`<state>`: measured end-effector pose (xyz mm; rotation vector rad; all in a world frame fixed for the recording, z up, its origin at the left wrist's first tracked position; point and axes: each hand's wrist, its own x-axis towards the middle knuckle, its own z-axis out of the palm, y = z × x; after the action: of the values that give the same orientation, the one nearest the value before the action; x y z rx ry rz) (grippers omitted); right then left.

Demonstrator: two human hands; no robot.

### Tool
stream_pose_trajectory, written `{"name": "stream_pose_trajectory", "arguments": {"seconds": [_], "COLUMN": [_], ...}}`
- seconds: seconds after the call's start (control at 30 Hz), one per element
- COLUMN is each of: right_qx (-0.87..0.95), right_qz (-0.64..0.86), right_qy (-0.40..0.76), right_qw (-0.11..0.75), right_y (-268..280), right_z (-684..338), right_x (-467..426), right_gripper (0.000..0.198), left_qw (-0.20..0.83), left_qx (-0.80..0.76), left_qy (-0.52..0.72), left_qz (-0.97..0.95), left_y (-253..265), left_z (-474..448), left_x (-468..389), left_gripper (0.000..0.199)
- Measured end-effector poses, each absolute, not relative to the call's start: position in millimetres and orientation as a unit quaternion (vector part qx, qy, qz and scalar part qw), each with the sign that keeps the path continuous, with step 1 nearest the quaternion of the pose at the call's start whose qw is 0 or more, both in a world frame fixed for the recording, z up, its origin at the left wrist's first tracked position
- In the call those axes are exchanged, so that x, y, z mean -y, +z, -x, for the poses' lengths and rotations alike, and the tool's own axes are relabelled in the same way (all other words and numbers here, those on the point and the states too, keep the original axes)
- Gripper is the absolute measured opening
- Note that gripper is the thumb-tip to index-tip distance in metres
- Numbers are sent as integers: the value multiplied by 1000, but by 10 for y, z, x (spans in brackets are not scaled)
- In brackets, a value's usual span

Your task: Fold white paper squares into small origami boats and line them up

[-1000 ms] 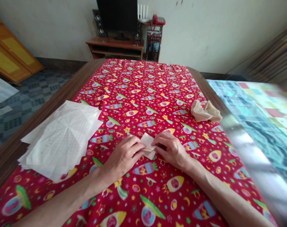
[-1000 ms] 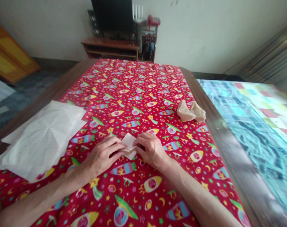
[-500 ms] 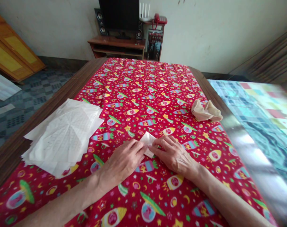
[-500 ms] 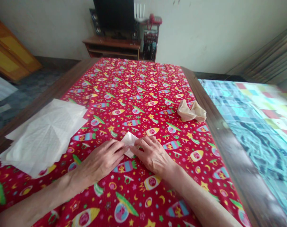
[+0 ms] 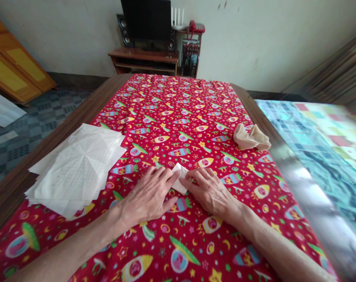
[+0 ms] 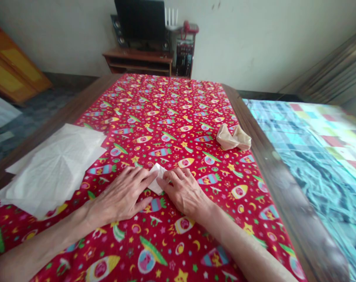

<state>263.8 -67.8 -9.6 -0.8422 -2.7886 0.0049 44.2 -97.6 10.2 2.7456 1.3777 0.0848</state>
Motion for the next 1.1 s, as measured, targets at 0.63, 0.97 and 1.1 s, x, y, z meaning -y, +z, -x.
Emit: {"name": "stream_pose_trajectory", "arguments": {"seconds": [0.63,0.97,1.1], "right_qx": [954,939,929], "right_qz": [271,306,328], "right_qy": [-9,4,20], "right_qw": [125,157,167], "right_y": [-86,-139,-114], "right_z": [-2648,-2617,-2577], "right_x": [659,649,623], "right_gripper": [28,37,41], "left_qw": [-64,-49,-25], "left_qx": [-449,-450,-455], "left_qy": [33,36,72], "left_qz": [-890,-891,-887], "left_y": [72,73,73], "left_z": [-467,-459,-449], "left_x": [758,833,787], "left_gripper": [53,53,47]}}
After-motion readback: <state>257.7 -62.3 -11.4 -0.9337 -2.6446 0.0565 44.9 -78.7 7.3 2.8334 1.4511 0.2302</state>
